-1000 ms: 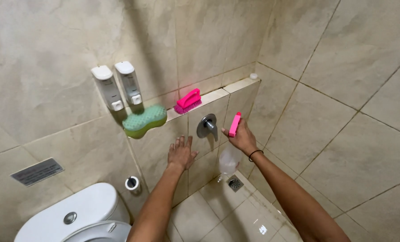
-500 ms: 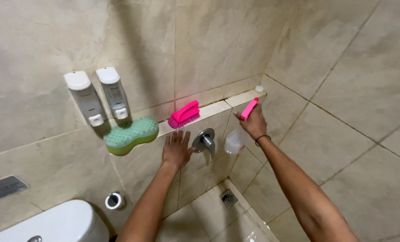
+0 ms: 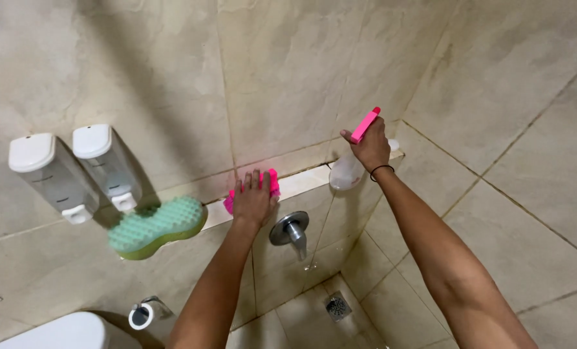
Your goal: The person cleans the toilet by first wiping the exterior of the closed lid and base with a green sponge. They then open the lid and wipe the rim. Next, they spray a cleaning solution into the bowl and scrub the interior with a pink brush.
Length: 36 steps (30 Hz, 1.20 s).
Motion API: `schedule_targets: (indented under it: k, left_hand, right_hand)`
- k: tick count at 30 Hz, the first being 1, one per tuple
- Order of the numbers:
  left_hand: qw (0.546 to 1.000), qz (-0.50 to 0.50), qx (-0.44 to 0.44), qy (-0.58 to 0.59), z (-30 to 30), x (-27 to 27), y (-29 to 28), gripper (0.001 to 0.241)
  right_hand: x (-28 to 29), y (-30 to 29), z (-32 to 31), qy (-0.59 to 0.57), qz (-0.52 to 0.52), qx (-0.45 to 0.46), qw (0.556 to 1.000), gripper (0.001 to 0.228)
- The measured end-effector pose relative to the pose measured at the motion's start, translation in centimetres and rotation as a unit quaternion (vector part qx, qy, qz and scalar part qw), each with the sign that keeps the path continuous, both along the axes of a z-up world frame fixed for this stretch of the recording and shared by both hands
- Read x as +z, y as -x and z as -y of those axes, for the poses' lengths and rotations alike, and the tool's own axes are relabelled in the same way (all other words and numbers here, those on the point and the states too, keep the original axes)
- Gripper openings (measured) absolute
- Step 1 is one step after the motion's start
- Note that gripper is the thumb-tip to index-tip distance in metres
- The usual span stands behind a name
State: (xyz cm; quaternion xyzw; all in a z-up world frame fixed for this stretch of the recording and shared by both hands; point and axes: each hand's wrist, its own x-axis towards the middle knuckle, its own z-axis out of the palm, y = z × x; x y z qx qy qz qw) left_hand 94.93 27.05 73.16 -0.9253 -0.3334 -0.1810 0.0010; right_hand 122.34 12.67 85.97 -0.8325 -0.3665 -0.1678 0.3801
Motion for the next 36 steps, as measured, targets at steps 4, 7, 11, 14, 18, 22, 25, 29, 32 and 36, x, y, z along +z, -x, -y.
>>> schedule_targets:
  k: [4,7,11,14,18,22,25,29,32,36]
  left_hand:
    - [0.998,-0.055,0.026,0.012,0.0,1.4,-0.4,0.082]
    - [0.997,-0.061,0.044,0.022,-0.5,1.3,-1.1,0.079]
    - [0.995,-0.08,0.061,-0.001,-2.0,0.1,-2.5,0.07]
    - [0.994,-0.077,0.068,-0.044,-3.4,-1.3,-3.7,0.058]
    - [0.994,-0.082,0.065,-0.039,-3.2,-0.4,-4.2,0.042]
    - [0.996,-0.065,0.043,-0.049,-4.1,-1.0,-4.9,0.044]
    - [0.997,-0.058,0.044,-0.037,-4.0,-1.0,-5.2,0.04]
    - [0.997,-0.056,0.039,-0.028,-3.7,-0.7,-4.9,0.04]
    - [0.998,-0.041,0.037,-0.037,-4.1,-1.2,-5.1,0.04]
    - [0.997,-0.056,0.036,-0.032,-3.4,-0.4,-4.8,0.037]
  right_hand:
    - [-1.1,-3.3,-1.9,0.007,0.016,0.006,1.0,0.086]
    - [-1.3,-4.5,-2.8,0.002,0.002,0.008,1.0,0.09]
    - [-1.1,-5.0,-3.8,-0.007,-0.024,0.013,1.0,0.096]
    - [-1.3,-5.3,-4.6,-0.01,-0.029,0.023,0.999,0.096]
    - [-1.0,-5.7,-5.6,-0.005,-0.037,0.027,0.999,0.1]
    - [-2.9,-8.6,-7.1,0.001,-0.041,0.04,0.998,0.1]
    - [-4.8,-11.3,-8.2,-0.028,-0.019,0.074,0.997,0.091]
    - [-5.7,-12.4,-8.5,-0.064,-0.005,0.112,0.992,0.078]
    - [-5.8,-12.9,-8.7,-0.064,-0.008,0.123,0.99,0.073]
    - [-5.6,-12.7,-8.4,-0.055,-0.019,0.135,0.989,0.073]
